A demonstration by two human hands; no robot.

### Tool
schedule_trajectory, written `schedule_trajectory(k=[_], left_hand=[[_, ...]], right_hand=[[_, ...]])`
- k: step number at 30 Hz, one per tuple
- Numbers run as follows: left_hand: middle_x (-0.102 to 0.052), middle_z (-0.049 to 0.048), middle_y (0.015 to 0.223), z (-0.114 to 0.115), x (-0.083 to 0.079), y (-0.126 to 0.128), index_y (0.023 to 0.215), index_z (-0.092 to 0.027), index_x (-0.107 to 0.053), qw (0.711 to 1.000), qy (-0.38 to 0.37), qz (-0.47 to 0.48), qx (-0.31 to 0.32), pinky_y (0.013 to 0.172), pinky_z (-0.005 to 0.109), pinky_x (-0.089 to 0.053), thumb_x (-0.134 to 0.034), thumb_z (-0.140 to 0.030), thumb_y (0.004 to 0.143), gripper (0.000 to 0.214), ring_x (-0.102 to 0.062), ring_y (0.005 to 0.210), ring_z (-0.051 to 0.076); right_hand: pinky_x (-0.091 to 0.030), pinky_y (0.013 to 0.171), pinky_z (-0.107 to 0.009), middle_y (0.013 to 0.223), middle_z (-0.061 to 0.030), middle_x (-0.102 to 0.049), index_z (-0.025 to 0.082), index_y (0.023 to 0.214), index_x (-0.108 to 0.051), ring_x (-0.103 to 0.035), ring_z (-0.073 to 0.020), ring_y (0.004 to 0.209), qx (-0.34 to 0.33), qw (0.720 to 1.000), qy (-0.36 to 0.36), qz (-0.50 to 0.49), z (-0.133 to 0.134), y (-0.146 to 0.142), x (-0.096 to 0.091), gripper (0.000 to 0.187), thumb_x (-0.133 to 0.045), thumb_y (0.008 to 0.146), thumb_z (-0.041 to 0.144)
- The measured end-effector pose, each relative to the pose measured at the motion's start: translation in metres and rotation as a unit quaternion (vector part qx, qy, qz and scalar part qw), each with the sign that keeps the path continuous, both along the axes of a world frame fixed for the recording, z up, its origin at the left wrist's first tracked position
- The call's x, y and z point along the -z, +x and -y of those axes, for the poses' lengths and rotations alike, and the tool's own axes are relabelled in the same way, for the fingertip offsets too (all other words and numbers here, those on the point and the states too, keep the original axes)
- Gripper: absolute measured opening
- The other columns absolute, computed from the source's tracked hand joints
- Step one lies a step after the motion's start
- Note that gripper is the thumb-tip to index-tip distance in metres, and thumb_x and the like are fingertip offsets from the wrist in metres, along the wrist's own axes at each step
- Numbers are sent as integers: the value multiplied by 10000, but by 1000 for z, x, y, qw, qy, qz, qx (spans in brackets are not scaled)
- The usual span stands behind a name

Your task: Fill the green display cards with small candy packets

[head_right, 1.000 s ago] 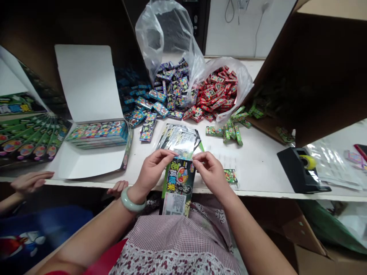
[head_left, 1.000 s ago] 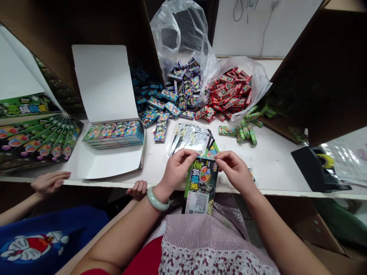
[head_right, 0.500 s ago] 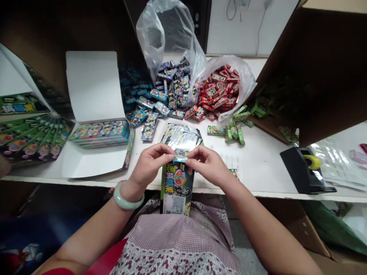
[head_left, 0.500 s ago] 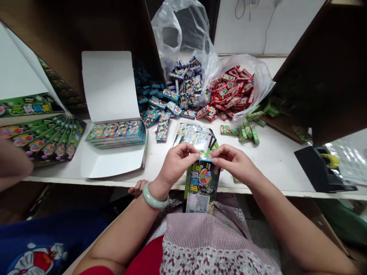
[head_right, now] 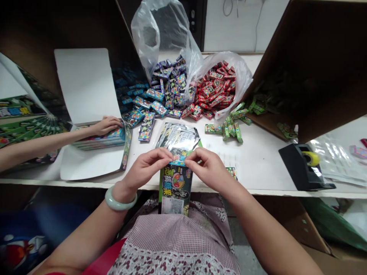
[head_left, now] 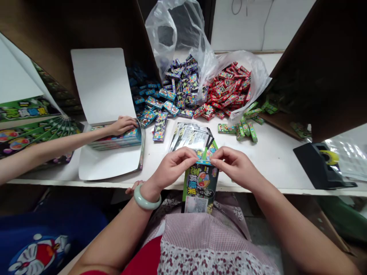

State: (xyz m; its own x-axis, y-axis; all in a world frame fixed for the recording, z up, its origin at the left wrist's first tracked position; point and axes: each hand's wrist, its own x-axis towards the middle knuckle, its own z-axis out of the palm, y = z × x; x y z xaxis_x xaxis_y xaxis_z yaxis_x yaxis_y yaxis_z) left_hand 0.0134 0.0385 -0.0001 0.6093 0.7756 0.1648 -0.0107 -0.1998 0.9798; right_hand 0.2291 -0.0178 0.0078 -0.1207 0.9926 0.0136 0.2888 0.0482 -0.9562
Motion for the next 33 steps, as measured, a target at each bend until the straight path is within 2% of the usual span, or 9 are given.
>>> schedule_trajectory(k=[5, 9, 14, 15, 16, 18, 22, 28, 33], left_hand=[[-628, 42, 904, 4, 11, -5, 848, -178, -637, 1000, 1, 2, 5, 811, 312, -477, -670, -243, 829, 75, -595, 886, 165], [-611, 24, 864, 9, 18, -1, 871, -179, -624, 999, -24, -13, -30, 750, 273, -474, -659, -219, 827, 69, -582, 822, 144], [-603, 14, 878, 5, 23, 0, 886, -196, -624, 998, -14, -4, -63, 742, 249, -476, -636, -214, 839, 51, -580, 834, 135], [-603, 10, 870, 4, 26, -1, 874, -199, -621, 997, -15, -4, -69, 726, 243, -475, -638, -218, 838, 45, -578, 822, 133], [-602, 6, 860, 2, 28, -1, 873, -202, -618, 997, -19, -6, -77, 707, 237, -472, -641, -223, 836, 48, -574, 806, 129], [-596, -1, 842, 1, 34, 0, 882, -206, -614, 995, -26, -18, -94, 676, 227, -461, -635, -236, 841, 54, -561, 775, 123], [-583, -13, 811, -1, 41, 0, 897, -211, -606, 993, -39, -36, -109, 646, 213, -442, -627, -254, 847, 69, -540, 733, 111], [-574, -16, 785, -4, 42, -10, 885, -199, -600, 988, -51, -48, -136, 631, 214, -427, -641, -270, 831, 97, -527, 711, 112], [-559, -11, 801, -3, 45, -5, 904, -194, -593, 990, -57, -37, -126, 654, 234, -422, -626, -277, 838, 111, -519, 725, 120]], right_hand=[[-480, 764, -329, 937, -46, -623, 213, 874, -609, -589, -176, 902, -53, 990, 116, 60, 9, -3, 8, 32, -606, 874, 245], [-470, 827, -355, 899, -39, -612, 220, 859, -590, -584, -172, 911, 20, 983, 168, 64, 21, -11, 20, 46, -566, 893, 200], [-497, 839, -337, 1074, -62, -656, 225, 1059, -641, -614, -186, 1005, -6, 995, 63, 73, -1, 29, 36, 194, -550, 895, 275], [-500, 825, -328, 1066, -68, -666, 213, 1065, -652, -627, -187, 981, 31, 993, 39, 111, -11, 43, 41, 212, -544, 893, 274], [-497, 808, -319, 1036, -76, -674, 194, 1040, -669, -635, -188, 945, 95, 980, 21, 173, -22, 55, 47, 209, -544, 885, 255], [-475, 818, -327, 993, -91, -673, 168, 992, -697, -633, -200, 901, 160, 950, -1, 268, -44, 74, 61, 200, -553, 862, 217], [-434, 810, -343, 977, -105, -657, 163, 884, -719, -612, -222, 865, 160, 936, -19, 313, -72, 76, 84, 144, -605, 804, 198], [-420, 732, -315, 851, -50, -647, 194, 772, -675, -590, -193, 777, 158, 948, -43, 274, -69, 76, 96, 77, -612, 770, 240], [-467, 647, -294, 743, -23, -638, 190, 775, -607, -594, -167, 684, 133, 972, -79, 178, -53, 97, 90, 195, -583, 785, 384]])
